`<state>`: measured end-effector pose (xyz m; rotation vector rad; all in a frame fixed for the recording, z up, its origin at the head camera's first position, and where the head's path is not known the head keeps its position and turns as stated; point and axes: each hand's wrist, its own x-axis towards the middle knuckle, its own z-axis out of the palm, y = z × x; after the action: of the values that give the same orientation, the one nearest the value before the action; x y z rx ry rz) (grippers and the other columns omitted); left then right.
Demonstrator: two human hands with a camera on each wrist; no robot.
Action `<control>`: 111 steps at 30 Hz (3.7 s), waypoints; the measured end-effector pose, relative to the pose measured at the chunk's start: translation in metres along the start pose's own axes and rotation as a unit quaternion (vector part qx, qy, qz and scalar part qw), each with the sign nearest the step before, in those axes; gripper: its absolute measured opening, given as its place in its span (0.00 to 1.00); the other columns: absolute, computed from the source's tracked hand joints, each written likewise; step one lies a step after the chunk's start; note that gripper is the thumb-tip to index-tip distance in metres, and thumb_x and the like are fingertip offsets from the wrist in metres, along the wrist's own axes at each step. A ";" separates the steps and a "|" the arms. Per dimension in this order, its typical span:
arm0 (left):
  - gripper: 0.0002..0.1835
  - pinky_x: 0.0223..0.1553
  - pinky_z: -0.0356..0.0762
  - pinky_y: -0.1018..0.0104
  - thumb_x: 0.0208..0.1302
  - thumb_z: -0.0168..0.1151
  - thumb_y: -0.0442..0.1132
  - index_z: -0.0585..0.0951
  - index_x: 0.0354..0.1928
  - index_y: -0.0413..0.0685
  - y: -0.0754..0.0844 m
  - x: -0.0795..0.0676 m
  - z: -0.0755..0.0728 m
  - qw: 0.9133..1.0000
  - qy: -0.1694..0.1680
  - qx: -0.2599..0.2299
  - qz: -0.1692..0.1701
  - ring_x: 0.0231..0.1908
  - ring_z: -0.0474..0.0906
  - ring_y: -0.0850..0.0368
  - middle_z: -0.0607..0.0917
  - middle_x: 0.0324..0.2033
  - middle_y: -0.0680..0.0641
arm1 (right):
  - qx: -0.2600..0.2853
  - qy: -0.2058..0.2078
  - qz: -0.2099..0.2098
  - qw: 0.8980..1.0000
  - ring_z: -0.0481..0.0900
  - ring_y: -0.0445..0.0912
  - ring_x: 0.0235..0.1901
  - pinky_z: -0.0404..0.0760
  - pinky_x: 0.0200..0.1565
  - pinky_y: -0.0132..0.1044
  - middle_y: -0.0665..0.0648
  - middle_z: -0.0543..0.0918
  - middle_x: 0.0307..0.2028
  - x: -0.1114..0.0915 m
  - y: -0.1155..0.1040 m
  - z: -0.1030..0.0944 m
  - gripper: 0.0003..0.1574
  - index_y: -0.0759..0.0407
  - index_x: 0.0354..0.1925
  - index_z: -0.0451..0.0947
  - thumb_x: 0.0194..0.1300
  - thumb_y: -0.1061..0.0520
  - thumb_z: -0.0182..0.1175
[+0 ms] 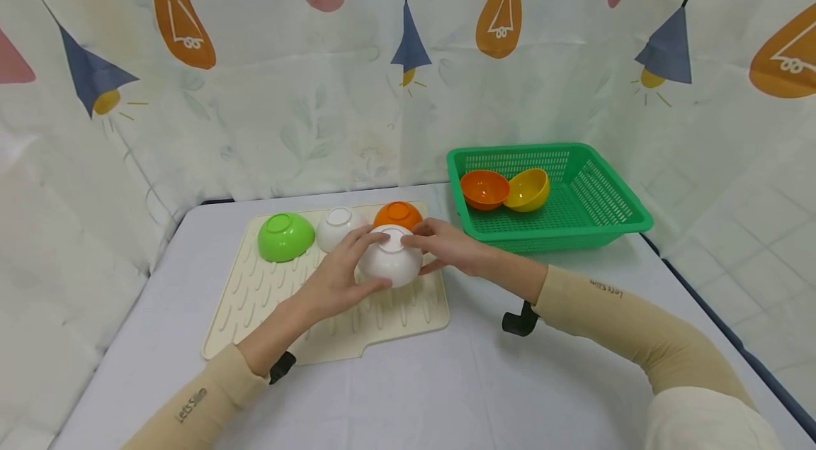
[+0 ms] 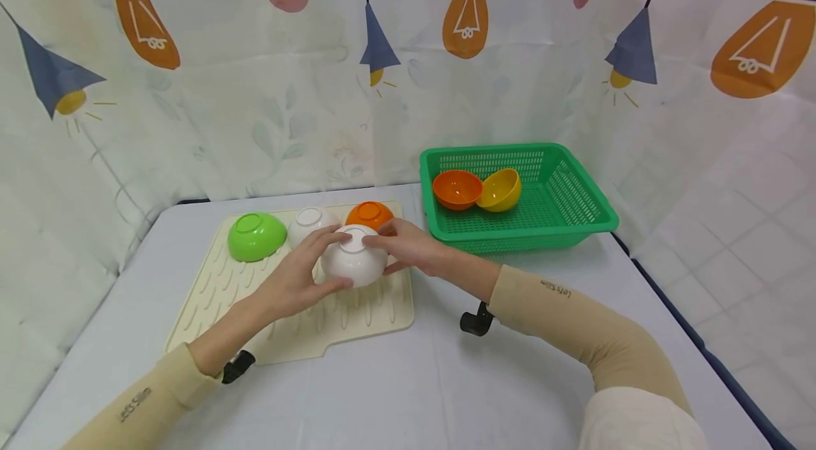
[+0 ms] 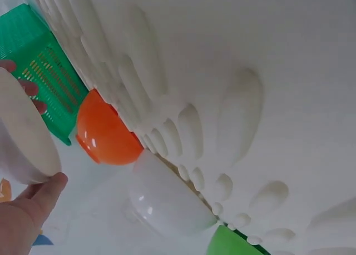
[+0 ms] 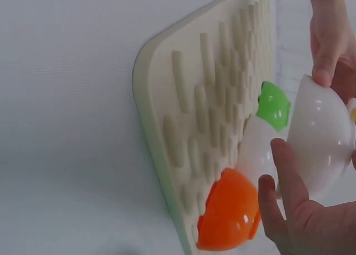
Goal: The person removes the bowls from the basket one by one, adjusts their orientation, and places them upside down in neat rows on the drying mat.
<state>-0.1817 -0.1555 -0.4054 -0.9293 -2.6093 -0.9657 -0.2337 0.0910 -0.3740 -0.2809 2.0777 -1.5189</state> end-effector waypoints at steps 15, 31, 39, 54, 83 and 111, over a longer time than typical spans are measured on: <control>0.36 0.60 0.76 0.45 0.61 0.77 0.47 0.69 0.67 0.55 -0.005 -0.008 -0.015 0.999 0.014 -0.028 -0.026 0.67 0.68 0.48 0.70 0.67 0.50 | -0.231 -0.023 -0.317 0.919 0.71 0.50 0.64 0.82 0.56 0.51 0.52 0.71 0.69 0.001 0.017 0.004 0.52 0.52 0.77 0.60 0.63 0.51 0.75; 0.38 0.62 0.74 0.42 0.56 0.79 0.56 0.71 0.64 0.55 -0.031 -0.042 -0.053 0.986 -0.066 -0.061 -0.141 0.61 0.75 0.44 0.75 0.63 0.50 | -0.300 -0.071 -0.335 0.891 0.73 0.43 0.59 0.82 0.55 0.40 0.52 0.75 0.64 0.035 0.012 0.054 0.41 0.52 0.70 0.70 0.63 0.47 0.74; 0.38 0.60 0.74 0.38 0.54 0.82 0.51 0.72 0.61 0.46 -0.055 -0.057 -0.078 0.983 -0.100 -0.058 -0.140 0.57 0.76 0.43 0.77 0.58 0.47 | -0.348 -0.065 -0.314 0.881 0.72 0.40 0.57 0.77 0.52 0.26 0.50 0.76 0.61 0.062 0.005 0.091 0.42 0.48 0.68 0.70 0.61 0.42 0.75; 0.39 0.56 0.76 0.39 0.58 0.79 0.49 0.66 0.63 0.44 -0.086 -0.091 -0.110 0.979 -0.110 -0.016 -0.171 0.63 0.70 0.25 0.72 0.64 0.40 | -0.434 -0.014 -0.284 0.855 0.73 0.38 0.54 0.70 0.53 0.23 0.50 0.78 0.57 0.098 -0.014 0.161 0.45 0.48 0.67 0.71 0.57 0.41 0.78; 0.23 0.57 0.77 0.44 0.73 0.65 0.46 0.70 0.60 0.41 -0.102 -0.102 -0.114 0.973 -0.090 -0.028 -0.213 0.62 0.71 0.29 0.74 0.58 0.40 | -0.353 -0.117 -0.283 0.884 0.80 0.36 0.46 0.75 0.49 0.21 0.47 0.84 0.48 0.062 -0.012 0.119 0.12 0.58 0.53 0.82 0.73 0.57 0.63; 0.32 0.53 0.77 0.38 0.71 0.51 0.28 0.55 0.72 0.18 -0.147 -0.097 -0.135 0.929 -0.111 -0.022 -0.352 0.57 0.72 0.24 0.66 0.61 0.16 | -0.116 0.146 -0.180 0.966 0.82 0.54 0.44 0.86 0.44 0.42 0.63 0.82 0.47 -0.010 -0.055 -0.129 0.17 0.63 0.55 0.77 0.77 0.52 0.60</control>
<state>-0.2009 -0.3760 -0.4155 -0.0675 -3.2014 -1.1106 -0.3037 0.1821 -0.2923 -0.5806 2.5548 -1.5957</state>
